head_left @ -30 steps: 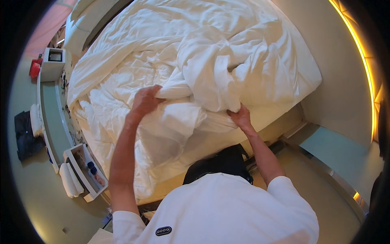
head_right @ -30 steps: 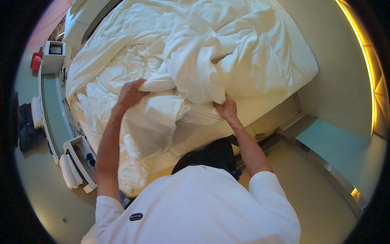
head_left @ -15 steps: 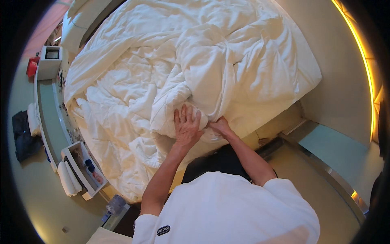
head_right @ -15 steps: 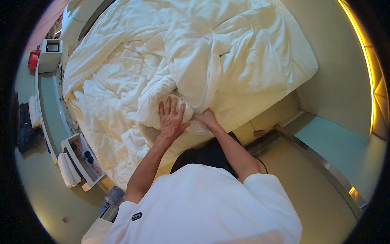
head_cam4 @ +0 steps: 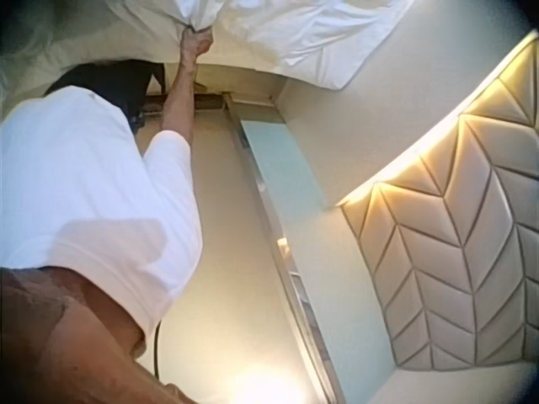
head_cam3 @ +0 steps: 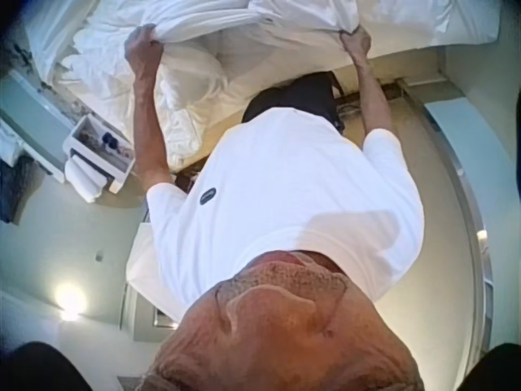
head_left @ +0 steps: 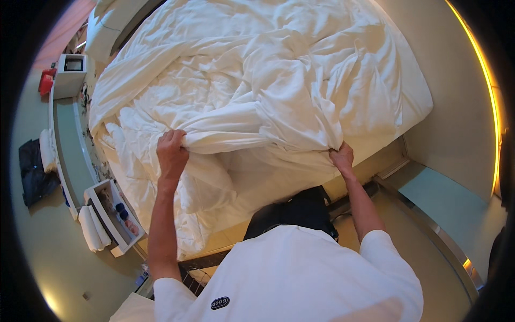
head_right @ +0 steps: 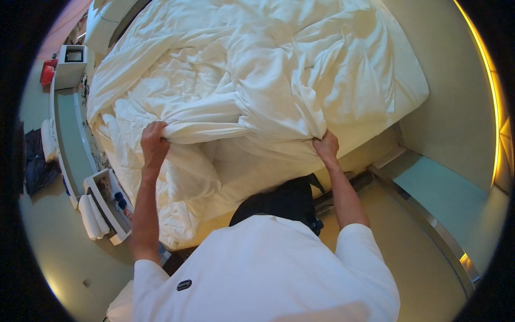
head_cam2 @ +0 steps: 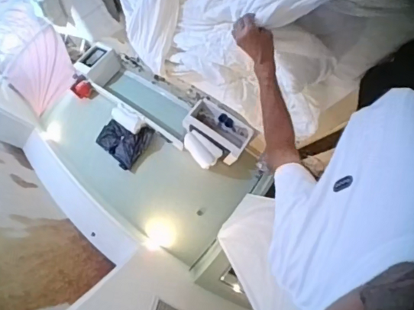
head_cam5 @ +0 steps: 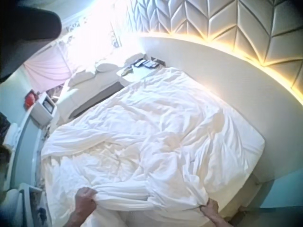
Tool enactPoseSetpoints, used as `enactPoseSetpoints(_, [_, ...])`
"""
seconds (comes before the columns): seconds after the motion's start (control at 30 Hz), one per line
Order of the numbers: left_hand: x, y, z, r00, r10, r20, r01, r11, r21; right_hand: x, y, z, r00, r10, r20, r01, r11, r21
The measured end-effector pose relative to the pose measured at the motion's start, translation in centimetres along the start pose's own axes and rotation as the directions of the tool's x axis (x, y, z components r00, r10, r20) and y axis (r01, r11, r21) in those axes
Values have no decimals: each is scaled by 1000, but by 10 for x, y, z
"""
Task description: The person spreads and smooths a white duvet over a large circular bed. They repeatedly lift, shake, and adjust the duvet to cover the mattress evenly, working around the perimeter and center of the bed.
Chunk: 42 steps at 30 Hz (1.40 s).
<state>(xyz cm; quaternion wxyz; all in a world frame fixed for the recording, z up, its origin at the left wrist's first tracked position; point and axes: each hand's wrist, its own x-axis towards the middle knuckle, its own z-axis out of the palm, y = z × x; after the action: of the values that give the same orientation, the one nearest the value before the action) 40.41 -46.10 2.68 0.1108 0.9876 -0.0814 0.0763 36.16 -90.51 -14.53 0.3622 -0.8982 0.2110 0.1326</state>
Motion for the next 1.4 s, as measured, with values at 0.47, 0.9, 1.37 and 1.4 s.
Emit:
enactPoseSetpoints(0.47, [3, 106, 93, 935, 224, 275, -246, 968, 48, -31, -122, 58, 945, -325, -41, 322, 945, -57])
enactPoseSetpoints(0.9, [16, 72, 53, 979, 114, 172, -86, 983, -163, 1, -115, 3, 962, -259, -88, 271, 943, 194])
enactPoseSetpoints(1.37, [-128, -77, 17, 974, -210, 82, 208, 977, 34, 8, -104, 39, 942, -324, 91, 319, 945, 66])
enactPoseSetpoints(1.4, [-126, -58, 25, 950, -267, 164, 269, 963, 12, 4, -99, 40, 942, -312, 121, 310, 950, 38])
